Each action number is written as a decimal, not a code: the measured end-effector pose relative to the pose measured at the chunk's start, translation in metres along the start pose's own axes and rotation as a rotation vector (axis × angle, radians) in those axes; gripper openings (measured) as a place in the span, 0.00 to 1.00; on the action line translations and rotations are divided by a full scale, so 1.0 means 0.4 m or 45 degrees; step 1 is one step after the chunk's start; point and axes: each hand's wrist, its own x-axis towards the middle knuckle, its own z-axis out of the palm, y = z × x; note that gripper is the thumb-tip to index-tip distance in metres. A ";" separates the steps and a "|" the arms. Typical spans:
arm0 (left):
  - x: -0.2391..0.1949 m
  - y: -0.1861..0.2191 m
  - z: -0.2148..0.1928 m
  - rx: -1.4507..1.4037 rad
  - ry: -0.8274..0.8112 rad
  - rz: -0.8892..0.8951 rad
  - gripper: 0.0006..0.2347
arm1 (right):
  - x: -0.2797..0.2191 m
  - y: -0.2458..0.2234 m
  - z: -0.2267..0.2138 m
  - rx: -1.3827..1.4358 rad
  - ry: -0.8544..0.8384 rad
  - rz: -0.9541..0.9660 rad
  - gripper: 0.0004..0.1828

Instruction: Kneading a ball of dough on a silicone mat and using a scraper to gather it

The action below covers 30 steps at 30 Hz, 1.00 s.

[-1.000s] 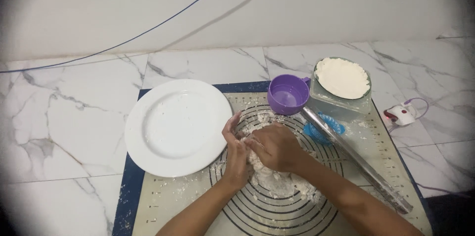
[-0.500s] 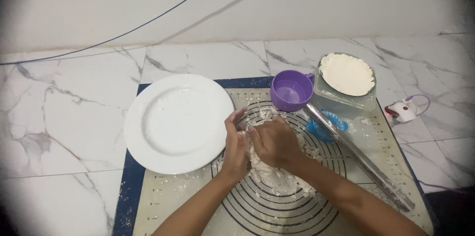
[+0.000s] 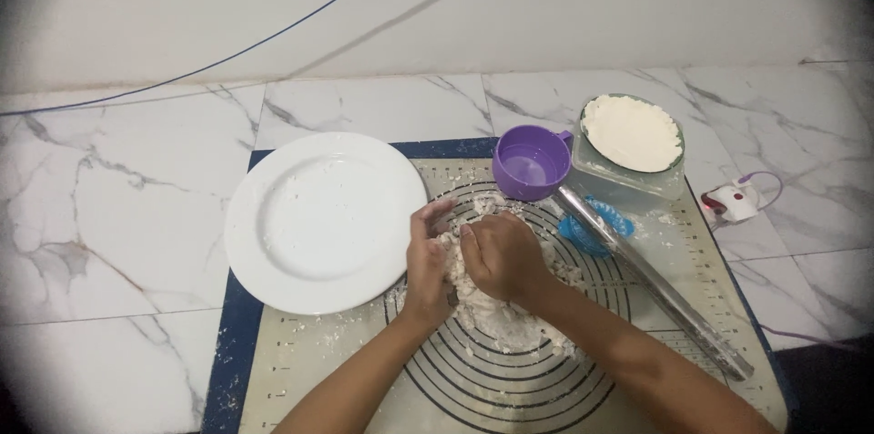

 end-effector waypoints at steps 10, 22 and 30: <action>-0.001 -0.010 0.012 -0.224 0.167 -0.084 0.31 | -0.013 0.033 0.034 0.175 0.241 -0.009 0.25; -0.011 -0.027 0.015 -0.374 0.201 -0.118 0.21 | 0.010 0.078 0.009 0.894 0.541 0.294 0.24; -0.023 -0.021 0.014 -0.443 -0.070 -0.091 0.35 | -0.026 0.185 0.015 0.564 0.440 0.139 0.34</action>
